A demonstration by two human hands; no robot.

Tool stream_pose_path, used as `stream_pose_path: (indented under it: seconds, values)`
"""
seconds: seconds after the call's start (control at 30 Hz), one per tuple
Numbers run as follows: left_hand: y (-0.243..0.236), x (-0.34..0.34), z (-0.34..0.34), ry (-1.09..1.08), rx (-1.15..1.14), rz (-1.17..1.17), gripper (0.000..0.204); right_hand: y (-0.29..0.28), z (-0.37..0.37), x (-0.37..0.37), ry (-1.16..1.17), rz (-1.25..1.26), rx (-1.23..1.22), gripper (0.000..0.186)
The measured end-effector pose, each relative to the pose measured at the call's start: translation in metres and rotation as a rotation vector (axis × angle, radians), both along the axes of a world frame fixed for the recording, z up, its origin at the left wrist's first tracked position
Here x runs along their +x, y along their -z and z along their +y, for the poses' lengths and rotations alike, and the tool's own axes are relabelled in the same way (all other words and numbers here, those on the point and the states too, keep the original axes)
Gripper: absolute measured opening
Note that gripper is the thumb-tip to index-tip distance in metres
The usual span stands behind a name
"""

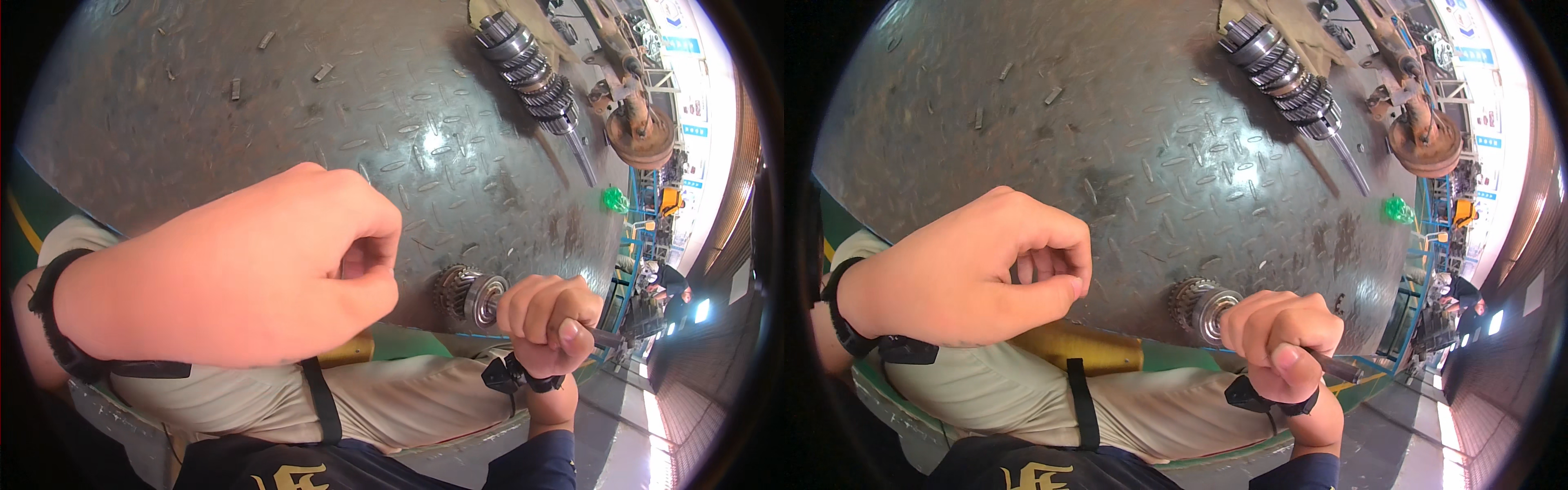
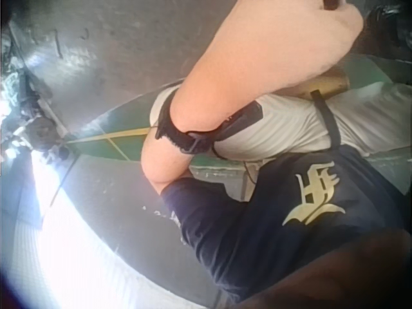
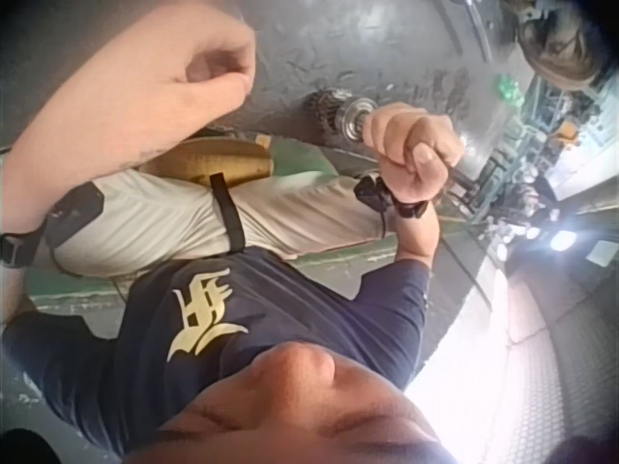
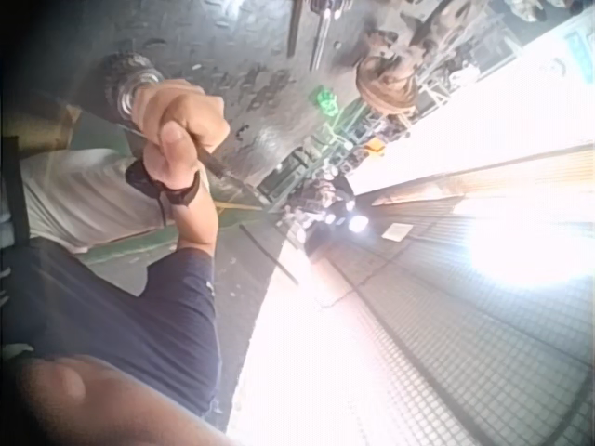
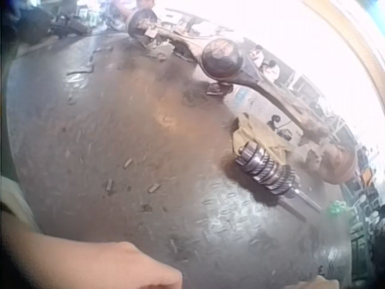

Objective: The person picks up a gear hub and a synchronizer ring from a table, then inserts a splined shaft into the assembly and rotates it to check the fit.

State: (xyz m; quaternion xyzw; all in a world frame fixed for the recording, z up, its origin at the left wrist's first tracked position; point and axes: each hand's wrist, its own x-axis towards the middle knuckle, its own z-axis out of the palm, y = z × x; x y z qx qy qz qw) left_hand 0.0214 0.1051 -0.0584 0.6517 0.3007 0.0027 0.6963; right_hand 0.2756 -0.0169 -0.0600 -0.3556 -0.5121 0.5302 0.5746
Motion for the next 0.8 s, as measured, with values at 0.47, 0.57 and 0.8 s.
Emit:
stream_pose_path:
  seconds: [0.47, 0.57, 0.8]
  values:
    - [-0.0049, 0.0077, -0.0031, 0.008, 0.008, 0.036, 0.011, 0.0058, -0.0074, -0.0033, 0.063, 0.024, 0.095, 0.031]
    - [-0.0045, 0.0061, -0.0037, 0.001, 0.009, 0.038, 0.011, 0.0061, -0.0056, -0.0008, 0.022, 0.029, 0.109, 0.033]
    - [-0.003, 0.0041, -0.0044, -0.007, 0.017, 0.021, 0.011, 0.0076, -0.0079, 0.0033, 0.016, 0.063, 0.142, 0.034]
